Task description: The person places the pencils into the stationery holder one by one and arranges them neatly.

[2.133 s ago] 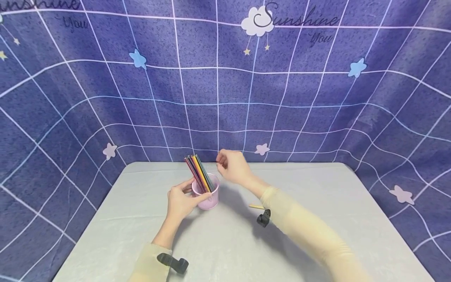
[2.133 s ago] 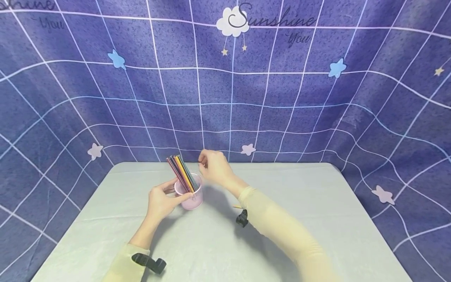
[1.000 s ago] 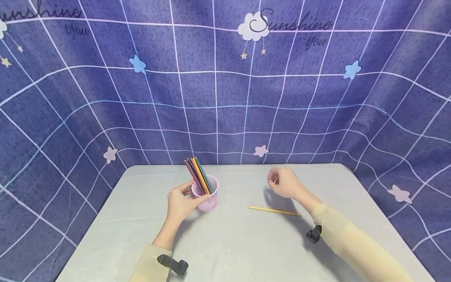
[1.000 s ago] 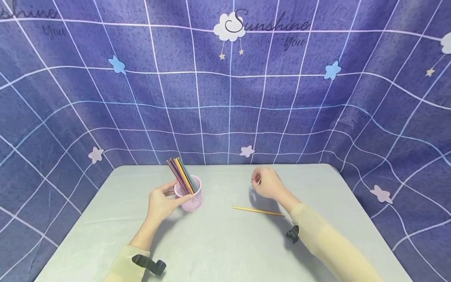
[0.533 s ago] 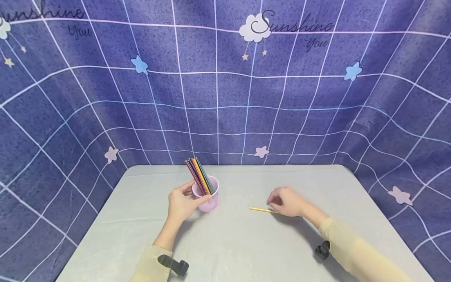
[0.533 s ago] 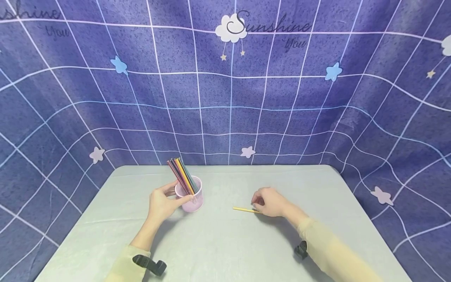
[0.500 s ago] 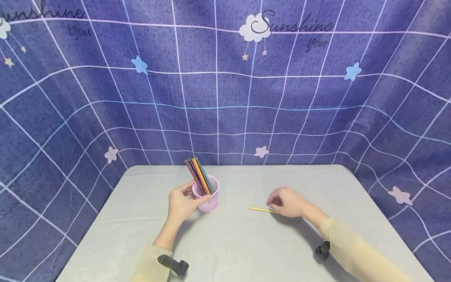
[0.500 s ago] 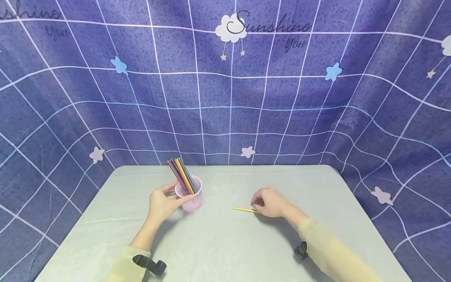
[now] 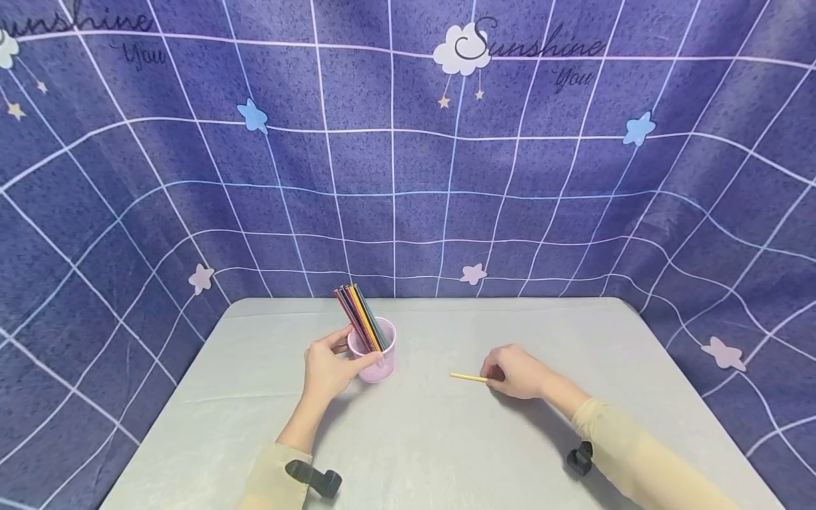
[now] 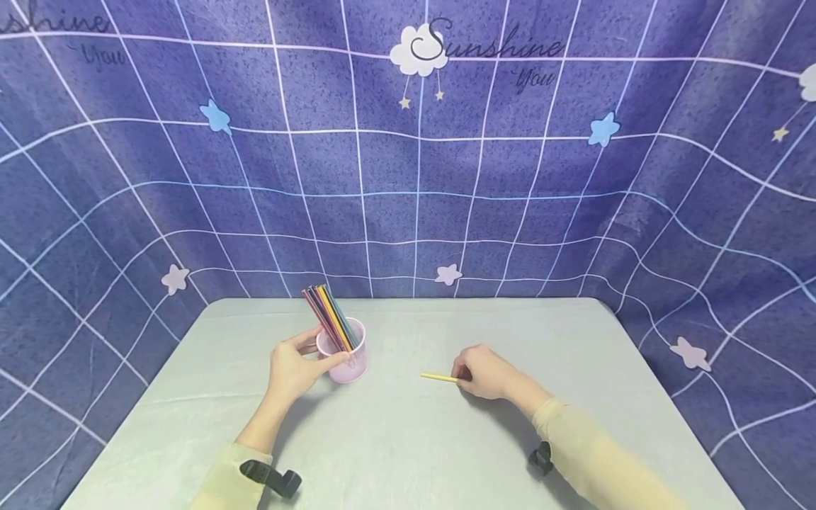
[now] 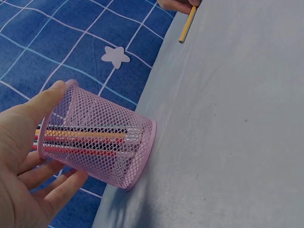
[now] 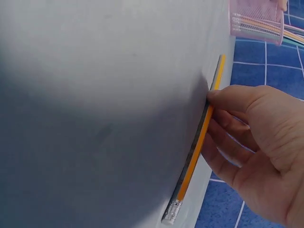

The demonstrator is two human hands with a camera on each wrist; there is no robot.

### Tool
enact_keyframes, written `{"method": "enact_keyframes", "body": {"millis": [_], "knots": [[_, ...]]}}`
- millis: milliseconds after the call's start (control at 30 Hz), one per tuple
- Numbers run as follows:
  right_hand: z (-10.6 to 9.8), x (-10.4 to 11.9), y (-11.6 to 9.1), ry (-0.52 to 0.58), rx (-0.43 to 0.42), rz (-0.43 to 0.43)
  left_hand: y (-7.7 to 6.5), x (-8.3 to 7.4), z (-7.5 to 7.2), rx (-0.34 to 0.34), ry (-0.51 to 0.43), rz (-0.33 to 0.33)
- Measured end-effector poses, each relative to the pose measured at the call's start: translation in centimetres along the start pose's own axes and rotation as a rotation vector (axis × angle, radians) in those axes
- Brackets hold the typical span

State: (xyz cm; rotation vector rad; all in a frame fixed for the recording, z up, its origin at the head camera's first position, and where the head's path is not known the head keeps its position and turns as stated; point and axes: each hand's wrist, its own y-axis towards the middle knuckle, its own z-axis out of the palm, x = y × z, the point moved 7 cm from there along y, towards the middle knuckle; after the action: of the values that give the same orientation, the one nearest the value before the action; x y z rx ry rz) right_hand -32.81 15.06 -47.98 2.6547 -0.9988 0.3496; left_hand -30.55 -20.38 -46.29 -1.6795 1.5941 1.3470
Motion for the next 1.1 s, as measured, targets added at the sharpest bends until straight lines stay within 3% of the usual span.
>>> {"method": "enact_keyframes", "body": {"millis": [267,567,700,833,1100], "knots": [[-1.3,0.1,1.2,0.026,-0.027,0.017,0.0,0.1,0.1,-0.001,0.005,-0.003],[-7.3,1.4,5.8,0.08,-0.17,0.051,0.0,-0.2,-0.1,-0.01,0.005,0.013],[-9.6,2.8,8.2,0.121,-0.296,0.08,0.1,-0.1,-0.1,-0.006,-0.004,0.005],[-10.7,4.8,10.5,0.241,-0.408,0.091,0.1,0.1,-0.1,0.002,-0.015,-0.005],[-11.5,9.9,14.5,0.469,-0.538,0.012,0.1,0.0,0.0,0.003,-0.009,0.004]]}}
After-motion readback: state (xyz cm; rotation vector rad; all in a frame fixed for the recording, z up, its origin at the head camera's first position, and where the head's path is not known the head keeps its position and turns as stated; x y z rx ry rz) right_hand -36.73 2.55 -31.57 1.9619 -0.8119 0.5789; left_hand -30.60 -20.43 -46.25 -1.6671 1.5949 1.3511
